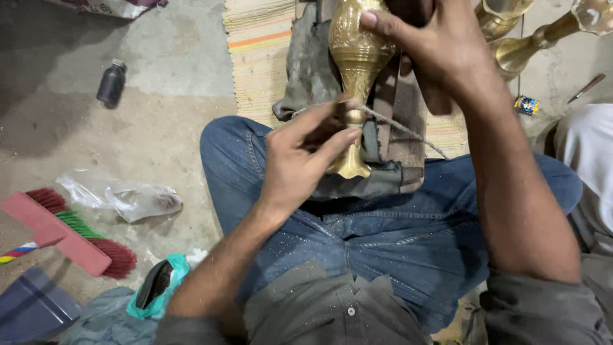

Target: The person sits cross-legged on the floor with an ornate brass vase held against a cloth-covered board on their lap. They hold a steel punch against the vase's surface and repeatedly strike it with a wooden mallet, repositioning the punch around the vase's neck and body to work the brass.

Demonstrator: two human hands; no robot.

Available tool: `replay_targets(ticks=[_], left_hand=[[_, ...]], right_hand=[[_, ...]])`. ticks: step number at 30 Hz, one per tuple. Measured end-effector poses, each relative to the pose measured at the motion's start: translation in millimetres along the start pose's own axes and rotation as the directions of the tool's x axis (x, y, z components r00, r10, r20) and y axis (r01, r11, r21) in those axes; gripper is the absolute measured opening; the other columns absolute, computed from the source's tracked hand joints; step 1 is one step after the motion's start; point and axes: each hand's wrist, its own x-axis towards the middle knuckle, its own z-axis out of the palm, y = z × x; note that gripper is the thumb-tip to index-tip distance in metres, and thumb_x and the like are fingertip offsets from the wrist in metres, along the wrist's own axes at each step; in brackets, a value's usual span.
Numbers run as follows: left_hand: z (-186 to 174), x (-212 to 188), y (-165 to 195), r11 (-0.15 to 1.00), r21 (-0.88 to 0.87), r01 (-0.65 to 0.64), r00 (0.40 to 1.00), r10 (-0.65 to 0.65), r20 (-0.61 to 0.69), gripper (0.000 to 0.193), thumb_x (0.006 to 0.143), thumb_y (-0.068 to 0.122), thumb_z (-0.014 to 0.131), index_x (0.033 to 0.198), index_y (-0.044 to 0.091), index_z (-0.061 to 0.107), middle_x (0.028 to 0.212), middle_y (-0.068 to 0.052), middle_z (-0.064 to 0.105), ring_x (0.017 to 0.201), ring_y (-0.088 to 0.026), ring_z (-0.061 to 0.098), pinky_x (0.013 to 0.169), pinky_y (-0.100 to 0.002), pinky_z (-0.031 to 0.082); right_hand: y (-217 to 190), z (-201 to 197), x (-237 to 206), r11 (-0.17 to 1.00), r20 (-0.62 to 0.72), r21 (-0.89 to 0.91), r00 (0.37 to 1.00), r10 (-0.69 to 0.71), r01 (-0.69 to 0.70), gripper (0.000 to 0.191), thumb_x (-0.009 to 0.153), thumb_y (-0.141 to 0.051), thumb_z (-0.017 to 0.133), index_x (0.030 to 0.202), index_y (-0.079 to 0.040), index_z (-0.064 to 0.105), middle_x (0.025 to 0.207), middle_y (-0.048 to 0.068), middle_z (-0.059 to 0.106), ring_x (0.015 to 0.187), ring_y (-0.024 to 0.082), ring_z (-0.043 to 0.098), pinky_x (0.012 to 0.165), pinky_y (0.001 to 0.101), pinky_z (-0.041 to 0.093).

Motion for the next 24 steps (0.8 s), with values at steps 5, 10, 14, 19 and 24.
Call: replay_targets(ticks=[5, 10, 14, 19, 24], left_hand=[[8, 21, 2, 0.907, 0.394, -0.146, 0.984, 0.092, 0.153, 0.042, 0.094, 0.022, 0.083, 0.131, 0.006, 0.07, 0.115, -0.01, 0.077, 0.097, -0.015, 0.076, 0.083, -0.029, 0.065], [6, 26, 2, 0.961, 0.248, -0.124, 0.973, 0.07, 0.218, 0.041, 0.099, 0.022, 0.079, 0.134, 0.004, 0.067, 0.12, -0.01, 0.077, 0.101, -0.014, 0.079, 0.086, -0.028, 0.068], [11, 25, 1, 0.946, 0.324, -0.003, 0.983, -0.057, 0.175, 0.042, 0.095, 0.023, 0.081, 0.131, 0.004, 0.069, 0.102, -0.009, 0.081, 0.086, -0.014, 0.08, 0.074, -0.028, 0.067], [15, 26, 2, 0.895, 0.395, -0.209, 0.963, 0.116, 0.245, 0.038, 0.099, 0.021, 0.081, 0.131, 0.004, 0.069, 0.11, -0.01, 0.079, 0.091, -0.013, 0.079, 0.078, -0.026, 0.067], [17, 26, 4, 0.925, 0.37, -0.087, 0.981, 0.014, 0.196, 0.039, 0.096, 0.02, 0.082, 0.13, 0.003, 0.069, 0.09, -0.005, 0.08, 0.075, -0.008, 0.076, 0.066, -0.023, 0.062]], right_hand=[[15, -7, -57, 0.903, -0.085, -0.28, 0.928, -0.361, 0.326, 0.056, 0.106, -0.029, 0.08, 0.135, 0.006, 0.047, 0.118, 0.02, 0.067, 0.106, 0.031, 0.071, 0.089, 0.042, 0.06], [15, -16, -103, 0.962, -0.035, -0.272, 0.998, -0.042, 0.031, 0.049, 0.1, -0.028, 0.084, 0.13, -0.002, 0.055, 0.11, 0.02, 0.07, 0.101, 0.034, 0.073, 0.083, 0.0483, 0.058], [10, -25, -113, 0.906, -0.041, -0.388, 0.979, -0.202, 0.17, 0.05, 0.084, -0.003, 0.079, 0.128, 0.001, 0.056, 0.111, 0.024, 0.068, 0.102, 0.044, 0.068, 0.081, 0.05, 0.055], [5, -39, -109, 0.899, -0.021, -0.386, 0.972, -0.234, 0.208, 0.047, 0.082, -0.001, 0.079, 0.126, -0.002, 0.061, 0.109, 0.021, 0.068, 0.095, 0.039, 0.07, 0.081, 0.0481, 0.055], [6, -47, -107, 0.798, -0.05, -0.549, 0.943, -0.328, 0.248, 0.041, 0.086, -0.003, 0.082, 0.124, -0.002, 0.065, 0.097, 0.018, 0.069, 0.087, 0.038, 0.07, 0.073, 0.0487, 0.054]])
